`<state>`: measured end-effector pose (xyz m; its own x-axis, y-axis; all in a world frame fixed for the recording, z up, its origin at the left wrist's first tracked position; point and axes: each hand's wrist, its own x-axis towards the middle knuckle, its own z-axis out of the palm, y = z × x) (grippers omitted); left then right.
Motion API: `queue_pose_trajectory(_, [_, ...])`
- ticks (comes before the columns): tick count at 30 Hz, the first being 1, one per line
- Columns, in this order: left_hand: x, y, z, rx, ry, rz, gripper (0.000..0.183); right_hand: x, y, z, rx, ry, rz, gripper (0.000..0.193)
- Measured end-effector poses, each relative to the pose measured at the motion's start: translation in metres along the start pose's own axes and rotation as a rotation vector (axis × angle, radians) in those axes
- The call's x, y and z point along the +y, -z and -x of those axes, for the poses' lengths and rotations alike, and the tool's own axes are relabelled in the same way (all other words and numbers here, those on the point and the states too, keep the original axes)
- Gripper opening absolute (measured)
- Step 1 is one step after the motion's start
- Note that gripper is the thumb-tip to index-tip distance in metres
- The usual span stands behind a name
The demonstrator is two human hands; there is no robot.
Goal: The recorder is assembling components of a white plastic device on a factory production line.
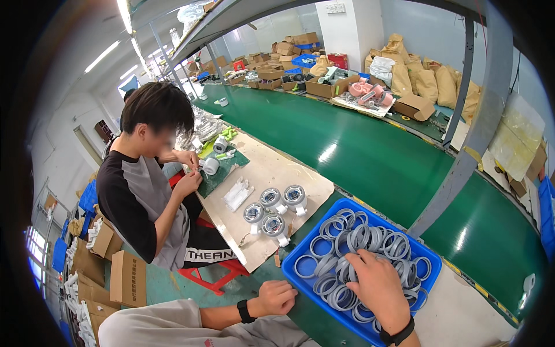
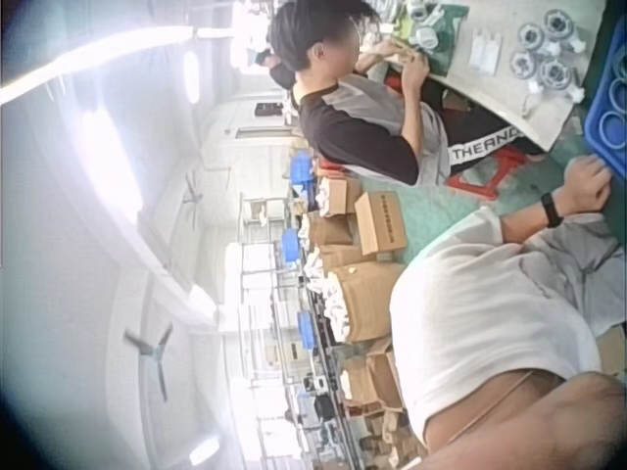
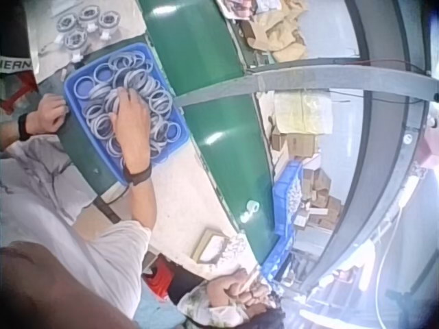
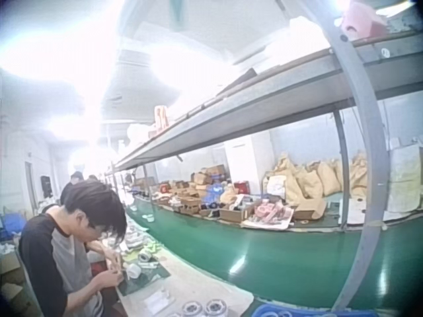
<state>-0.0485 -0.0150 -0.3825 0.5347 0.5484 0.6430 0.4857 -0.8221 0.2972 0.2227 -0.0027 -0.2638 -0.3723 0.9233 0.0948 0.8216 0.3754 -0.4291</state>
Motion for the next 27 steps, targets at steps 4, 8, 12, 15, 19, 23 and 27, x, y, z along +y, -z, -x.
queue_pose_trajectory(4, [-0.0014, -0.0005, 0.0004, -0.003, -0.006, 0.000, 0.013, 0.0002, -0.0012, 0.0001, 0.011, 0.006, -0.012, 0.058])
queue_pose_trajectory(8, [-0.0011, 0.0003, -0.0007, -0.008, -0.010, -0.021, 0.013, 0.0009, -0.0012, -0.0008, 0.016, 0.006, -0.001, 0.059])
queue_pose_trajectory(12, [-0.0013, 0.0000, -0.0003, -0.002, -0.012, -0.013, 0.014, 0.0014, -0.0017, -0.0007, 0.012, 0.009, -0.005, 0.059])
queue_pose_trajectory(15, [-0.0008, 0.0010, 0.0003, -0.002, -0.010, -0.019, 0.014, -0.0012, 0.0019, -0.0024, -0.006, -0.009, -0.020, 0.059])
queue_pose_trajectory(19, [-0.0018, -0.0031, 0.0035, 0.004, 0.011, -0.010, 0.014, 0.0007, -0.0003, -0.0029, 0.011, 0.008, -0.005, 0.060])
queue_pose_trajectory(23, [-0.0009, 0.0002, 0.0010, 0.003, -0.007, -0.016, 0.014, 0.0000, -0.0007, 0.0007, 0.017, 0.015, 0.004, 0.060])
queue_pose_trajectory(27, [-0.0008, 0.0007, -0.0002, 0.003, -0.008, -0.018, 0.014, 0.0000, -0.0004, 0.0000, 0.012, 0.014, -0.002, 0.060])
